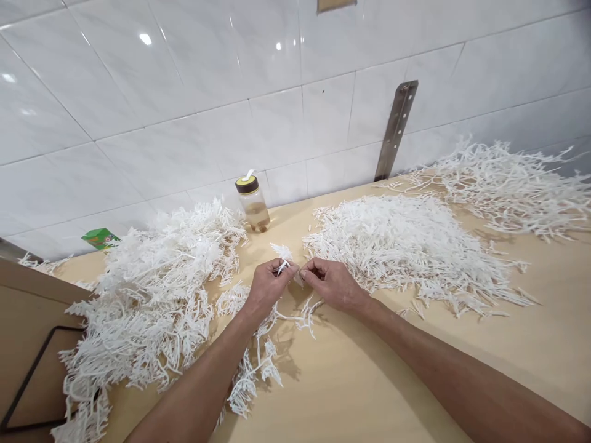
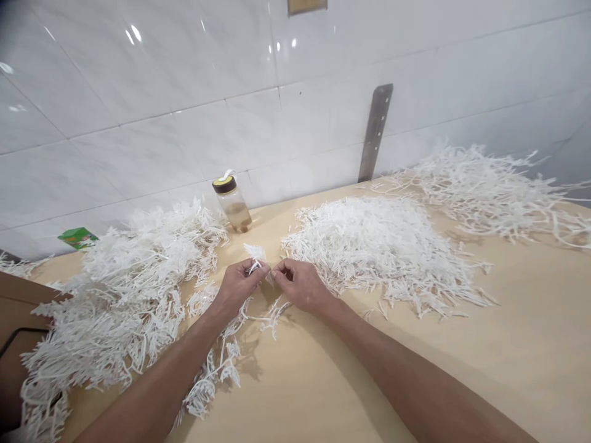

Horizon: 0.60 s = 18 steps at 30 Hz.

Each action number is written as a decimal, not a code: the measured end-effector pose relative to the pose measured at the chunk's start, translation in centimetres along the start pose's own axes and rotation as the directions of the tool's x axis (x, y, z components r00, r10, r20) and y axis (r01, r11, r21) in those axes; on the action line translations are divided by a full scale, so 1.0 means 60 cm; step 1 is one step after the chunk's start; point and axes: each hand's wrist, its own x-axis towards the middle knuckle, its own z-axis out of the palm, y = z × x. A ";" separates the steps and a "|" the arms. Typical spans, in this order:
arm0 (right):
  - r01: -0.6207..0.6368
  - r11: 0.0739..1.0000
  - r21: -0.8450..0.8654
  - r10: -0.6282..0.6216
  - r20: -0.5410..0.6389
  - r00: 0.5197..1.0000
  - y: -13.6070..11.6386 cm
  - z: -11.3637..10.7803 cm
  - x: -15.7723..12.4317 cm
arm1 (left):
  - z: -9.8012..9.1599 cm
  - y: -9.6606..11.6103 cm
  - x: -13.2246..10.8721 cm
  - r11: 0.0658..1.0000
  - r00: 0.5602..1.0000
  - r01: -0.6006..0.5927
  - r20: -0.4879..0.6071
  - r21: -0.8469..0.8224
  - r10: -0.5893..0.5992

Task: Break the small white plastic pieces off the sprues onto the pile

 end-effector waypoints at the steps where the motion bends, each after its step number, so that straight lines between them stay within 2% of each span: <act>1: 0.003 1.000 -0.007 -0.003 0.008 1.000 -0.001 0.000 -0.001 | 0.000 0.000 0.000 1.000 1.000 0.002 -0.002 0.005 -0.002; 10: 0.000 1.000 0.003 0.000 0.013 1.000 -0.005 0.005 -0.003 | -0.001 -0.014 0.007 1.000 1.000 -0.013 0.020 0.026 0.013; 15: 0.081 0.995 -0.049 -0.079 0.042 0.996 -0.003 0.008 -0.005 | -0.011 -0.020 0.020 0.999 0.988 0.028 -0.147 -0.044 -0.034; 18: 0.025 1.000 -0.004 -0.025 -0.021 0.999 0.007 0.009 -0.004 | -0.018 -0.015 0.024 0.997 0.985 0.032 -0.166 -0.070 -0.043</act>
